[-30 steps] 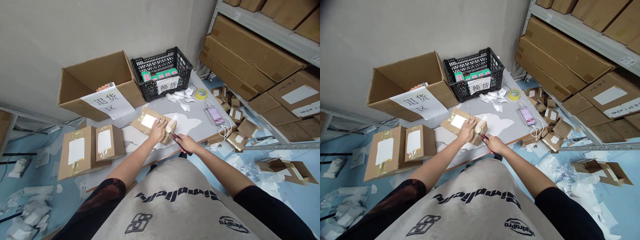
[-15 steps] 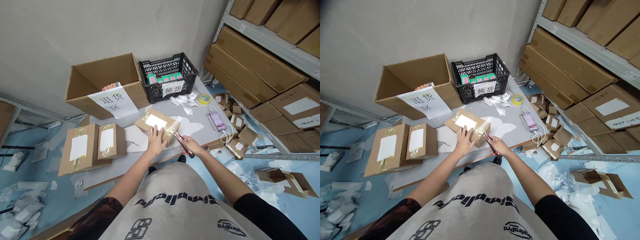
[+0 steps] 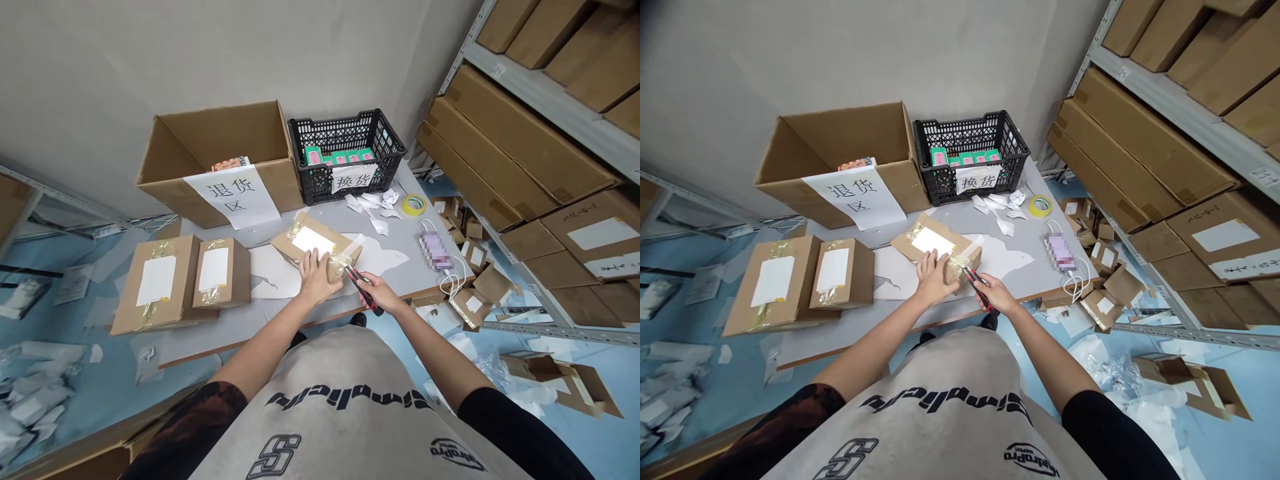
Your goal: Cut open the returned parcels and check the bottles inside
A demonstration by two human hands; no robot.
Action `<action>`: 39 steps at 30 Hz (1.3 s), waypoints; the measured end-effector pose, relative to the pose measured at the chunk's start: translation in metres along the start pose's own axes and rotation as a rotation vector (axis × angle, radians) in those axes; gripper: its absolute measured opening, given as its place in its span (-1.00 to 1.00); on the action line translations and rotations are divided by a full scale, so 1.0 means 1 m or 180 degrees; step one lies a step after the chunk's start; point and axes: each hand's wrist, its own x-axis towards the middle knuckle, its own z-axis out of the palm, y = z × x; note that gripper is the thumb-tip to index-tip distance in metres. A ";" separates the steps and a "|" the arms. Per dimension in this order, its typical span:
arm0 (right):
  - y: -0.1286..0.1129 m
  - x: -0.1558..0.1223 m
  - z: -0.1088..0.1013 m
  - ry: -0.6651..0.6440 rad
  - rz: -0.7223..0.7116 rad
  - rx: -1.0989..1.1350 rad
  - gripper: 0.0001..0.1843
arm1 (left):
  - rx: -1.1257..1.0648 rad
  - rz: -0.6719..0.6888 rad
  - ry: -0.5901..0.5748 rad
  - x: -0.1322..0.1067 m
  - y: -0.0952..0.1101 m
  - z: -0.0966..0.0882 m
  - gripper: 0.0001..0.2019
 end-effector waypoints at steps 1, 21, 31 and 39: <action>0.000 0.001 -0.001 0.0016 -0.0041 -0.0053 -0.50 | 0.0029 -0.0064 0.0016 0.002 0.003 -0.001 -0.14; 0.008 0.007 -0.015 0.0260 0.0024 0.0368 -0.62 | 0.0232 -0.0020 -0.0101 -0.003 0.007 -0.001 -0.32; -0.004 0.006 -0.016 0.0462 0.0025 -0.0320 -0.66 | 0.0275 0.0698 -0.0269 0.024 -0.012 -0.016 -0.26; -0.012 0.008 -0.023 0.0062 0.0190 0.0139 -0.70 | 0.0341 0.0682 -0.0260 0.029 -0.009 -0.011 -0.27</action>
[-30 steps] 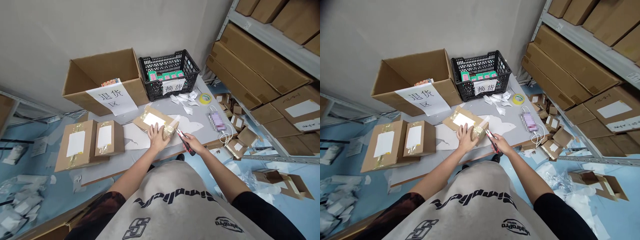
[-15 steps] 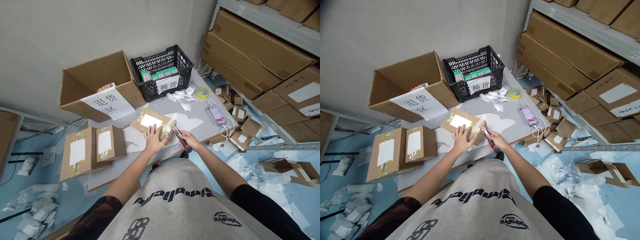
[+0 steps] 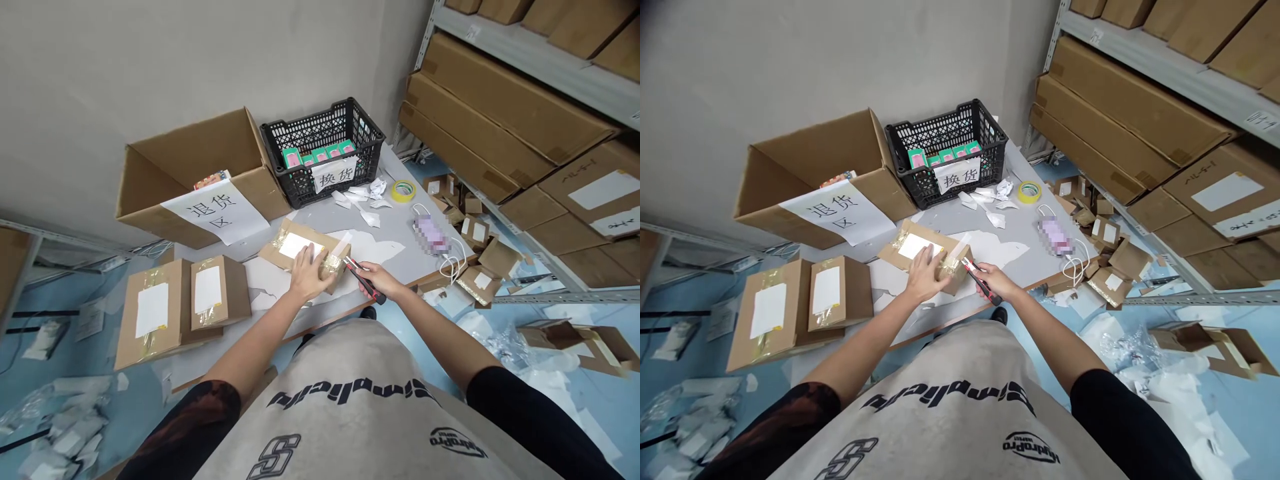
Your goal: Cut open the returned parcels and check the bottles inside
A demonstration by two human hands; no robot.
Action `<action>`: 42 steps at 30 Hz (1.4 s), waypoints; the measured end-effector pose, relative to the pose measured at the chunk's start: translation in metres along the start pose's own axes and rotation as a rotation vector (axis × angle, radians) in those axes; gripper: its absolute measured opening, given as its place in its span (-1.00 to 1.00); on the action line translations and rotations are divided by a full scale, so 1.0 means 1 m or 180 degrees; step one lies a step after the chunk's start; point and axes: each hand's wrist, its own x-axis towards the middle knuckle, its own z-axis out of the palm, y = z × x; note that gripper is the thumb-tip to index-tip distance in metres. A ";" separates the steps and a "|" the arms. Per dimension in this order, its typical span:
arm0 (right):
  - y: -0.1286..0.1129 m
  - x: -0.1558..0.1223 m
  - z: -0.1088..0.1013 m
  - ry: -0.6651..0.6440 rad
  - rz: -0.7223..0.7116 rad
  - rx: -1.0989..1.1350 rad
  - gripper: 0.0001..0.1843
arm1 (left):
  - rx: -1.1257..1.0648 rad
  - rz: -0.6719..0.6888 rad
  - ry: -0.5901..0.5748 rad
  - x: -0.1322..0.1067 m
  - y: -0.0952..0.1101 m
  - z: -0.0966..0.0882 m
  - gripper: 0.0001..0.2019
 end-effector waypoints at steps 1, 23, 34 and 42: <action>0.002 0.001 0.001 0.0041 -0.0071 0.0047 -0.69 | 0.0011 0.0005 -0.0007 0.004 -0.001 -0.002 -0.27; 0.008 0.007 -0.007 0.0375 -0.0350 -0.0667 -0.62 | 0.0298 0.0259 -0.0946 0.086 0.023 -0.022 -0.23; 0.007 0.010 -0.005 0.0470 -0.0268 -0.0502 -0.69 | 0.0381 0.0489 -0.0804 0.064 0.036 -0.013 -0.65; 0.003 0.016 -0.001 0.0039 -0.0264 0.0167 -0.68 | 0.0130 0.0772 -0.0939 0.065 0.021 -0.023 -0.72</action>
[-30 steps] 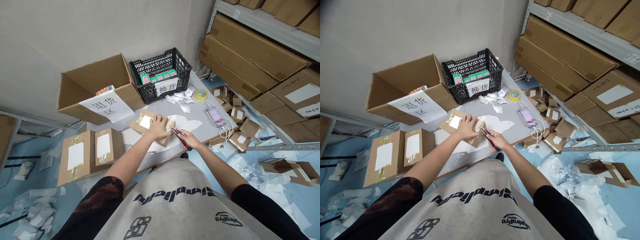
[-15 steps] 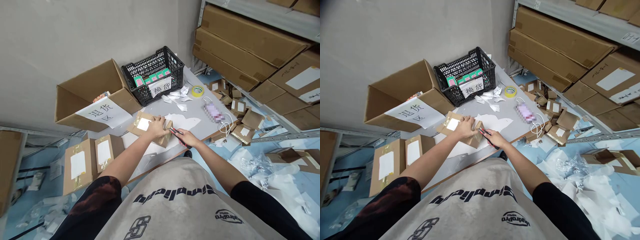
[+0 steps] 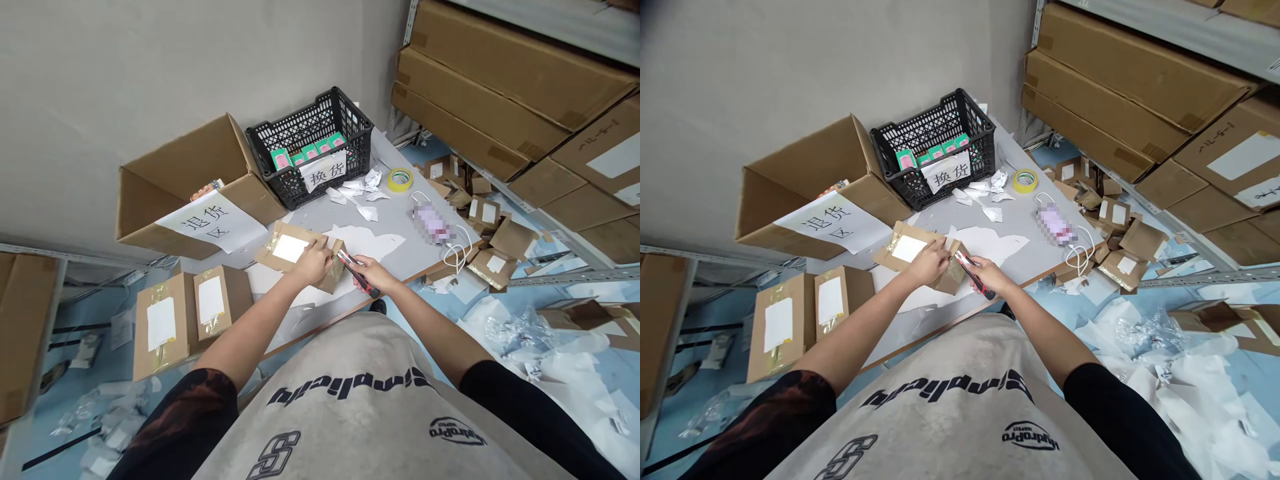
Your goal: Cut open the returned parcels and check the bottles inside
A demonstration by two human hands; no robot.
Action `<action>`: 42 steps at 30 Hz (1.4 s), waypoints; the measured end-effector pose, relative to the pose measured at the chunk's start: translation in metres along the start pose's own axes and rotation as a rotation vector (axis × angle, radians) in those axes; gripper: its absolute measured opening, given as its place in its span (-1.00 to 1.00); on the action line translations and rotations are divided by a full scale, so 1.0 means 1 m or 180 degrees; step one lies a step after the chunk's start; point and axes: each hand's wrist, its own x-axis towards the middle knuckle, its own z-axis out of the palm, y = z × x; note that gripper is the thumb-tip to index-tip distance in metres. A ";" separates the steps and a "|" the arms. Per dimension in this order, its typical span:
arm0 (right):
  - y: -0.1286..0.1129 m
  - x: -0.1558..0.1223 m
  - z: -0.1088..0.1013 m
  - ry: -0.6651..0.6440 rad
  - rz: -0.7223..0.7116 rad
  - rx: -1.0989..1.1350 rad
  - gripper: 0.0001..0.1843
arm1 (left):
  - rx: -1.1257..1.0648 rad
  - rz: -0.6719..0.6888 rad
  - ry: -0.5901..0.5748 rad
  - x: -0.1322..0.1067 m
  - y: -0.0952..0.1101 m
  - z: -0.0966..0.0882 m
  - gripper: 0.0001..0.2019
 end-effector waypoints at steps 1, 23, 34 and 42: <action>-0.002 0.001 0.001 -0.0018 0.0011 -0.0008 -0.67 | -0.0055 0.0068 -0.0030 -0.001 -0.003 -0.003 -0.73; -0.061 0.009 0.003 -0.1063 0.1000 -0.0962 -0.73 | -0.0249 0.0467 -0.0437 -0.003 -0.007 -0.013 -0.73; -0.086 0.037 0.006 -0.1246 0.1248 -0.1834 -0.79 | -0.0379 -0.0004 -0.0096 -0.071 -0.031 0.005 -0.03; -0.111 0.050 0.011 -0.2142 0.1565 -0.2588 -0.36 | -0.0466 -0.0174 0.0283 -0.084 -0.046 0.034 0.14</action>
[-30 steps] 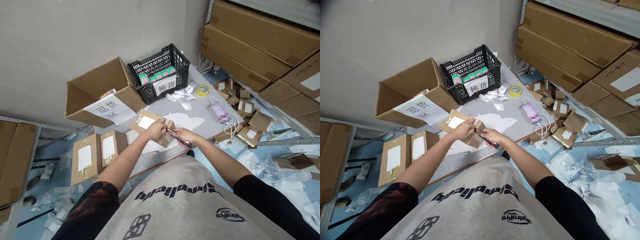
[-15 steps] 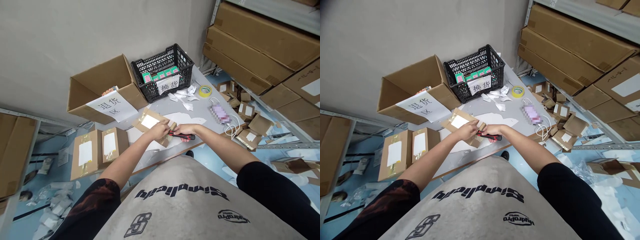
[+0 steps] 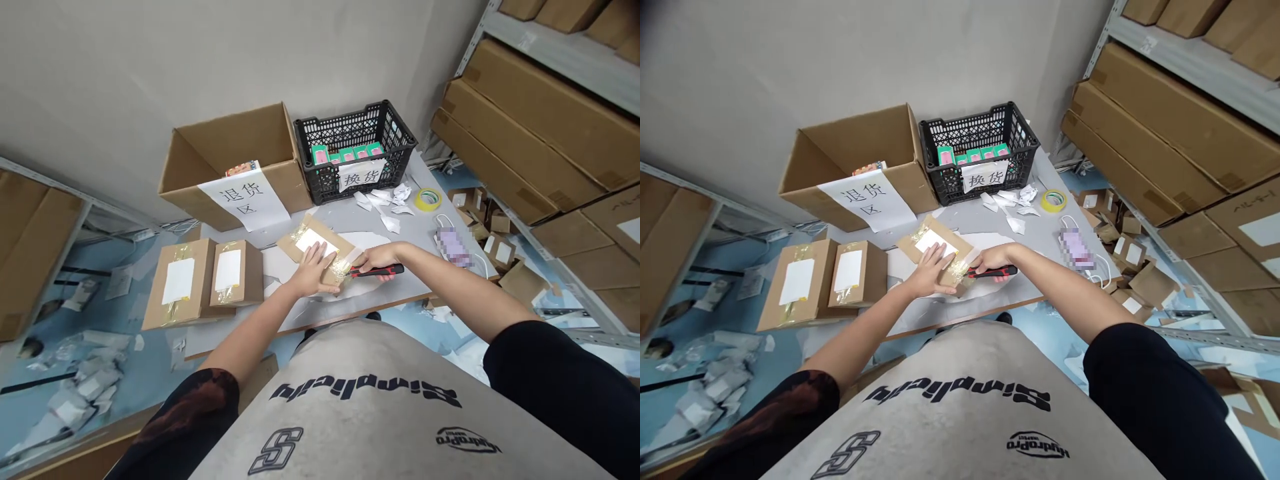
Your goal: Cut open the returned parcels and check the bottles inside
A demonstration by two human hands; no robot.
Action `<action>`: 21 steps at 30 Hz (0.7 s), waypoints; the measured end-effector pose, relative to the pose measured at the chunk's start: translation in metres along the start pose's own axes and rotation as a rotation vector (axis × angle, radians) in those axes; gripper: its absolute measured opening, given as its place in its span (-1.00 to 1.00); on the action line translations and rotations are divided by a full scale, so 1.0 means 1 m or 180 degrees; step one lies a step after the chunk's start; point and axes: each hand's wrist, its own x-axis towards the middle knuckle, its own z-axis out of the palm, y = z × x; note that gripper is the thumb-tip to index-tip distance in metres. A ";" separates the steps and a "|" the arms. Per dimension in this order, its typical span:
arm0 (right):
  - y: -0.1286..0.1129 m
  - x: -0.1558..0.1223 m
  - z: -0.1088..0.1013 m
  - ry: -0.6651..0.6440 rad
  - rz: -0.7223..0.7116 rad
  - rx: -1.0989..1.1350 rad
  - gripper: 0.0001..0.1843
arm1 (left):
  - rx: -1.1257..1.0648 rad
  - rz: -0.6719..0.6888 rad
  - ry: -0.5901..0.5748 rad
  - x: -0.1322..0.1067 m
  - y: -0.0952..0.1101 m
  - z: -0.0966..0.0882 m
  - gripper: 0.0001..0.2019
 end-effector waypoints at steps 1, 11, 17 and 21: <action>-0.001 0.000 -0.003 -0.0098 0.0009 -0.0106 -0.33 | -0.0027 0.0012 0.0021 0.000 -0.001 0.001 0.14; 0.007 0.010 -0.026 -0.0687 -0.0077 -0.0004 -0.13 | -0.0228 0.0221 0.0057 -0.001 -0.005 0.001 0.20; 0.008 0.012 -0.033 -0.0852 -0.0008 0.0079 -0.17 | -0.0289 0.0422 0.0053 -0.001 -0.012 0.005 0.25; 0.002 0.013 -0.037 -0.0901 0.0110 0.0061 -0.17 | -0.0330 0.0451 0.0109 0.000 -0.015 0.008 0.25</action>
